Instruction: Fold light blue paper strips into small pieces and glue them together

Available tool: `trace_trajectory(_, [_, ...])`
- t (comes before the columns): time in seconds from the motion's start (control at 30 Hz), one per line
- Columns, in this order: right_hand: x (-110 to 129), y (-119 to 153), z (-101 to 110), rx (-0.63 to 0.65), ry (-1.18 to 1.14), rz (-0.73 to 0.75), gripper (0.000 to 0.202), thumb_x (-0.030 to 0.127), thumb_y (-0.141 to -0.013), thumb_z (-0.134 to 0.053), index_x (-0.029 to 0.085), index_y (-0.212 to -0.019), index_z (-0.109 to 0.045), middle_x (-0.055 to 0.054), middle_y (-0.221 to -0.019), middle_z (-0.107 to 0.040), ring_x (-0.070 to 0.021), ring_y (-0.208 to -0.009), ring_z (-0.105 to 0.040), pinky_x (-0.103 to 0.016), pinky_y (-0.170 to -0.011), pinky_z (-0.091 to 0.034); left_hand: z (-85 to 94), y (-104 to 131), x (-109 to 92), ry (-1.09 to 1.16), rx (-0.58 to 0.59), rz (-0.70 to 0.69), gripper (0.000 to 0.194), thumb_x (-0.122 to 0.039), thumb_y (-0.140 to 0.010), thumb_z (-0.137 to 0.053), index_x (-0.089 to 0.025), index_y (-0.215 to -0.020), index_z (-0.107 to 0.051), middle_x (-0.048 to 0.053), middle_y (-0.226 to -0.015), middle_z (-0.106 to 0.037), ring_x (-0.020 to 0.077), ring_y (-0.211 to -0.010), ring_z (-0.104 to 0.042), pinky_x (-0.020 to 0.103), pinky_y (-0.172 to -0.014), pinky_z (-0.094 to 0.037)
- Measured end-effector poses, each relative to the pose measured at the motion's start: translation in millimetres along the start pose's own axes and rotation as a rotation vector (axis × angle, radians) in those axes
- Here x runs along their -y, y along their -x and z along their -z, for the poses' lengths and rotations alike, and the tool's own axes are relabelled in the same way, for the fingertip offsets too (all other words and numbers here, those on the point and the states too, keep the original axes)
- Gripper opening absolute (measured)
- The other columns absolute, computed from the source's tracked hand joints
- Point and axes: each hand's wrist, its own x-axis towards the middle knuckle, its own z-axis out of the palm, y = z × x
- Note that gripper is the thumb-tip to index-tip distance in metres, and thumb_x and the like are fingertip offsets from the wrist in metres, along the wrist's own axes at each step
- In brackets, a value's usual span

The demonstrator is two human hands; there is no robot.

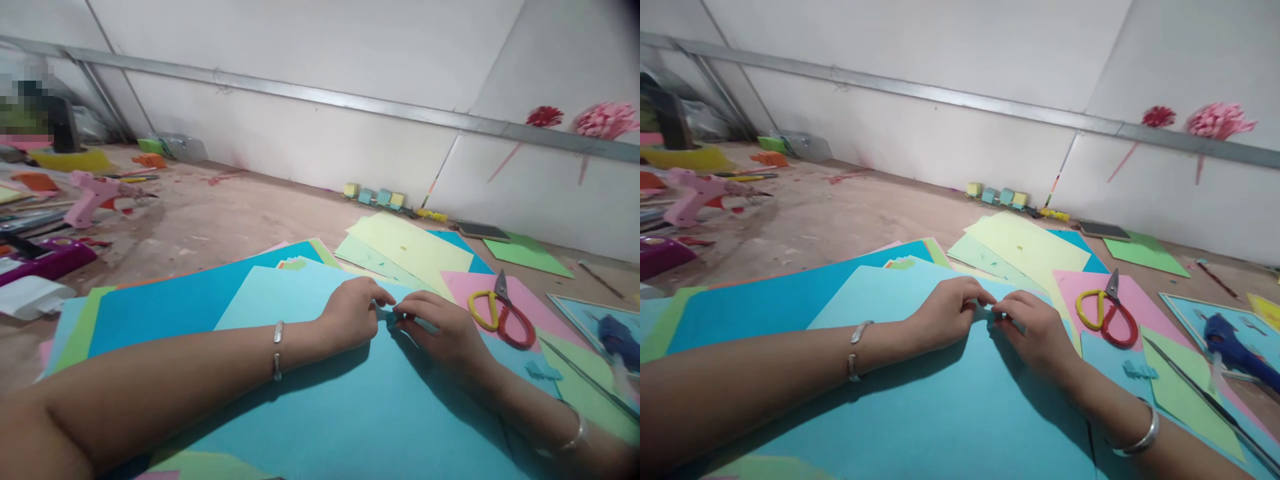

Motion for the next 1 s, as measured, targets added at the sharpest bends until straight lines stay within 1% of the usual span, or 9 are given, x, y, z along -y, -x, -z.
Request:
trace_trajectory(0.1, [1.3, -3.1, 1.6, 0.053, 0.030, 0.009, 0.015, 0.013, -0.086, -0.055, 0.019, -0.088, -0.069, -0.005, -0.086, -0.072, -0.0153, -0.073, -0.068, -0.025, -0.064, -0.056, 0.6, -1.3, 0.2, 0.006, -0.111, -0.026, 0.048, 0.011, -0.063, -0.044, -0.016, -0.092, -0.072, 0.006, -0.093, -0.069, 0.0190, -0.092, -0.063, 0.032, -0.083, -0.051])
trace_trajectory(0.17, [3.1, -5.5, 2.3, 0.082, 0.040, -0.011, 0.016, 0.012, -0.086, -0.054, 0.019, -0.088, -0.068, -0.005, -0.087, -0.072, -0.0156, -0.075, -0.068, -0.025, -0.065, -0.056, 0.8, -2.4, 0.5, 0.026, -0.136, -0.028, 0.047, 0.010, -0.063, -0.043, -0.016, -0.092, -0.070, 0.006, -0.095, -0.067, 0.0192, -0.094, -0.062, 0.033, -0.085, -0.051])
trace_trajectory(0.27, [4.3, -6.5, 0.9, 0.105, 0.043, -0.039, 0.016, 0.012, -0.086, -0.052, 0.020, -0.088, -0.066, -0.004, -0.087, -0.073, -0.0163, -0.076, -0.069, -0.027, -0.067, -0.056, 0.9, -3.4, 0.7, 0.053, -0.127, -0.018, 0.043, 0.009, -0.066, -0.044, -0.016, -0.091, -0.068, 0.007, -0.094, -0.067, 0.0200, -0.094, -0.062, 0.034, -0.086, -0.052])
trace_trajectory(0.4, [1.0, -1.5, -5.1, 0.061, 0.037, -0.025, 0.015, 0.016, -0.088, -0.051, 0.021, -0.089, -0.066, -0.004, -0.086, -0.073, -0.0178, -0.076, -0.068, -0.030, -0.068, -0.056, 1.4, -4.0, 0.3, 0.082, -0.110, 0.012, 0.040, 0.008, -0.068, -0.045, -0.015, -0.090, -0.069, 0.008, -0.096, -0.067, 0.0214, -0.097, -0.062, 0.035, -0.087, -0.051])
trace_trajectory(0.53, [-2.2, 2.2, -8.0, 0.026, 0.068, 0.011, 0.016, 0.019, -0.090, -0.051, 0.022, -0.090, -0.067, -0.005, -0.089, -0.074, -0.0200, -0.079, -0.069, -0.033, -0.069, -0.055, 1.7, -4.5, 1.5, 0.084, -0.103, 0.038, 0.038, 0.007, -0.070, -0.046, -0.018, -0.088, -0.070, 0.007, -0.095, -0.066, 0.0216, -0.095, -0.062, 0.035, -0.085, -0.051])
trace_trajectory(0.63, [-0.7, 0.4, -4.5, 0.055, 0.069, -0.003, 0.016, 0.019, -0.090, -0.051, 0.023, -0.089, -0.067, -0.005, -0.088, -0.074, -0.0199, -0.078, -0.070, -0.032, -0.068, -0.056, 1.2, -4.8, 2.4, 0.084, -0.103, 0.042, 0.037, 0.006, -0.070, -0.048, -0.018, -0.087, -0.069, 0.006, -0.094, -0.067, 0.0215, -0.094, -0.062, 0.035, -0.083, -0.051])
trace_trajectory(0.77, [2.7, -2.7, 2.1, 0.122, 0.065, -0.010, 0.015, 0.016, -0.089, -0.053, 0.023, -0.091, -0.066, -0.004, -0.089, -0.074, -0.0185, -0.078, -0.071, -0.030, -0.067, -0.057, 0.5, -5.5, 2.5, 0.097, -0.101, 0.037, 0.034, 0.006, -0.070, -0.050, -0.016, -0.088, -0.070, 0.007, -0.096, -0.068, 0.0208, -0.091, -0.062, 0.033, -0.080, -0.051])
trace_trajectory(0.87, [4.4, -4.1, 5.1, 0.085, 0.047, -0.033, 0.011, 0.017, -0.089, -0.056, 0.022, -0.091, -0.065, -0.003, -0.087, -0.074, -0.0175, -0.075, -0.070, -0.029, -0.065, -0.057, -0.1, -5.2, 1.9, 0.104, -0.100, 0.039, 0.032, 0.005, -0.070, -0.053, -0.015, -0.090, -0.070, 0.007, -0.095, -0.068, 0.0196, -0.085, -0.062, 0.033, -0.078, -0.051])
trace_trajectory(1.0, [6.4, -7.4, 9.1, -0.018, -0.005, -0.073, 0.007, 0.023, -0.090, -0.059, 0.021, -0.092, -0.066, -0.003, -0.083, -0.073, -0.0160, -0.069, -0.068, -0.027, -0.062, -0.057, -1.4, -3.3, 1.1, 0.199, -0.096, 0.023, 0.031, 0.003, -0.075, -0.049, -0.014, -0.091, -0.069, 0.006, -0.092, -0.071, 0.0182, -0.083, -0.063, 0.030, -0.074, -0.050])
